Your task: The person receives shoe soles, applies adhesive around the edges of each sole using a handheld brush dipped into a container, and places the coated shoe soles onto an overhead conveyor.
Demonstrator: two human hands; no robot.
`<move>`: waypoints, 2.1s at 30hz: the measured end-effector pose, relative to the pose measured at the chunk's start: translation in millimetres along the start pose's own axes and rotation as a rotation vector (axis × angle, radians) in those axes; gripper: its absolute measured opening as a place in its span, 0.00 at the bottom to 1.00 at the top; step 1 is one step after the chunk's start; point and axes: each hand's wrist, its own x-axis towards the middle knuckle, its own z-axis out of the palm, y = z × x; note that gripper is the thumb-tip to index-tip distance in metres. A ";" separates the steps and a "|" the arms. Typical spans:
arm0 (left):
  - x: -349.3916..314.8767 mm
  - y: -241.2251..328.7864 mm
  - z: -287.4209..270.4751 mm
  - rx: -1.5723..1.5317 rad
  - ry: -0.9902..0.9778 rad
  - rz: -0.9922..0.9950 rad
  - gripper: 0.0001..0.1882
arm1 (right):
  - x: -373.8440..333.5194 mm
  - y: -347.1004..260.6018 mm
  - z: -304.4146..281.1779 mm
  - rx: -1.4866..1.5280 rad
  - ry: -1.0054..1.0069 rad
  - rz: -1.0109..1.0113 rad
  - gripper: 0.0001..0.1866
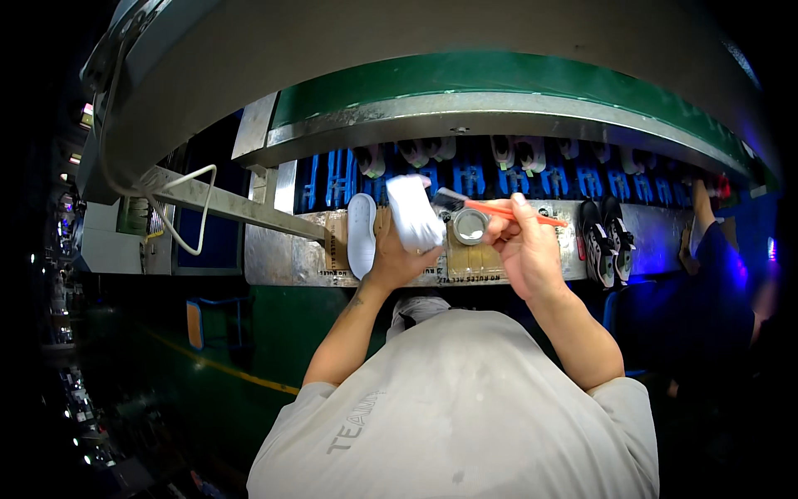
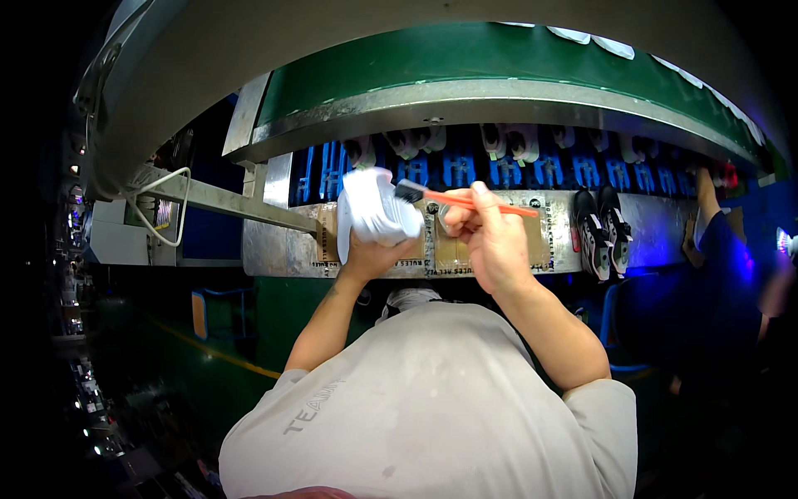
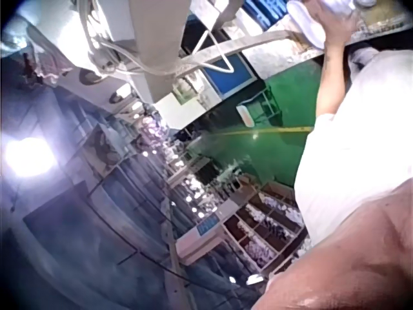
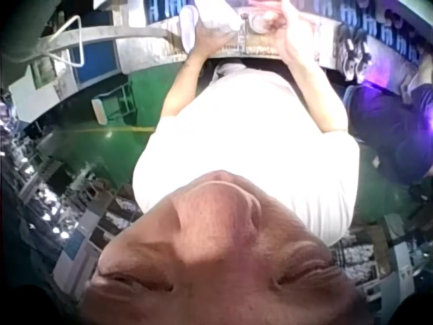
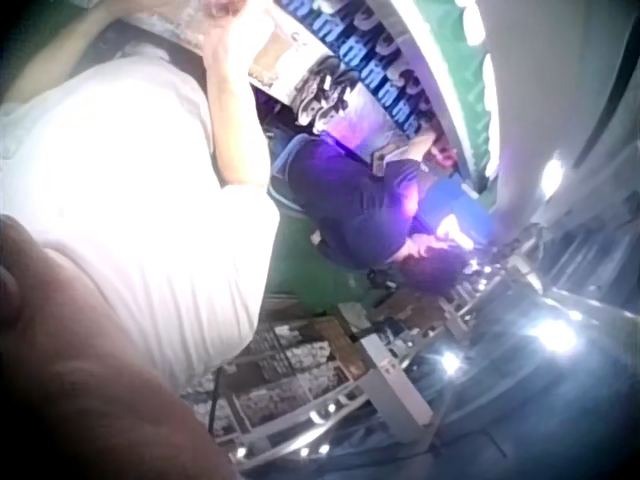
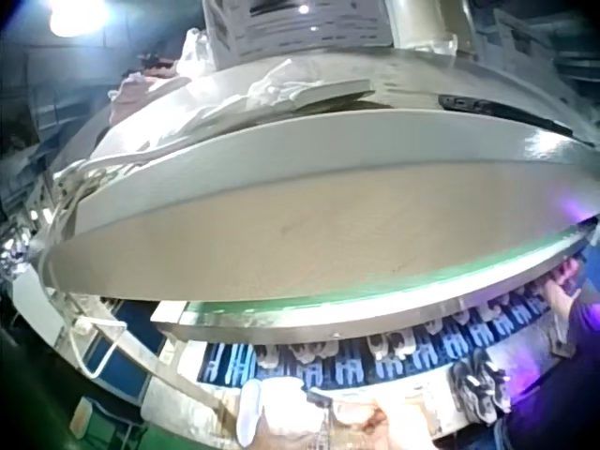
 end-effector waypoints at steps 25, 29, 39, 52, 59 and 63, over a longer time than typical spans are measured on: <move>159.5 -11.4 -52.1 -0.919 0.059 -0.270 0.24 | -7.4 62.2 -102.4 -0.266 0.254 0.020 0.21; 68.4 -87.2 -48.7 -0.457 -0.062 -0.703 0.20 | 6.8 67.9 -116.3 -0.517 0.233 -0.022 0.17; -75.8 -229.6 -3.7 0.744 -0.057 -0.956 0.49 | 72.0 96.4 -119.8 -1.365 -0.006 -0.043 0.14; -77.7 -173.6 -31.6 -1.109 0.265 -0.815 0.36 | 59.4 89.2 -109.5 -1.437 -0.018 -0.536 0.11; -66.2 -69.3 -43.1 -1.599 0.173 -0.674 0.49 | 61.9 106.6 -130.8 -1.391 0.054 -0.325 0.09; -76.1 -73.8 -42.4 -1.703 0.029 -0.651 0.48 | 54.3 87.8 -107.1 -1.290 0.052 -0.591 0.09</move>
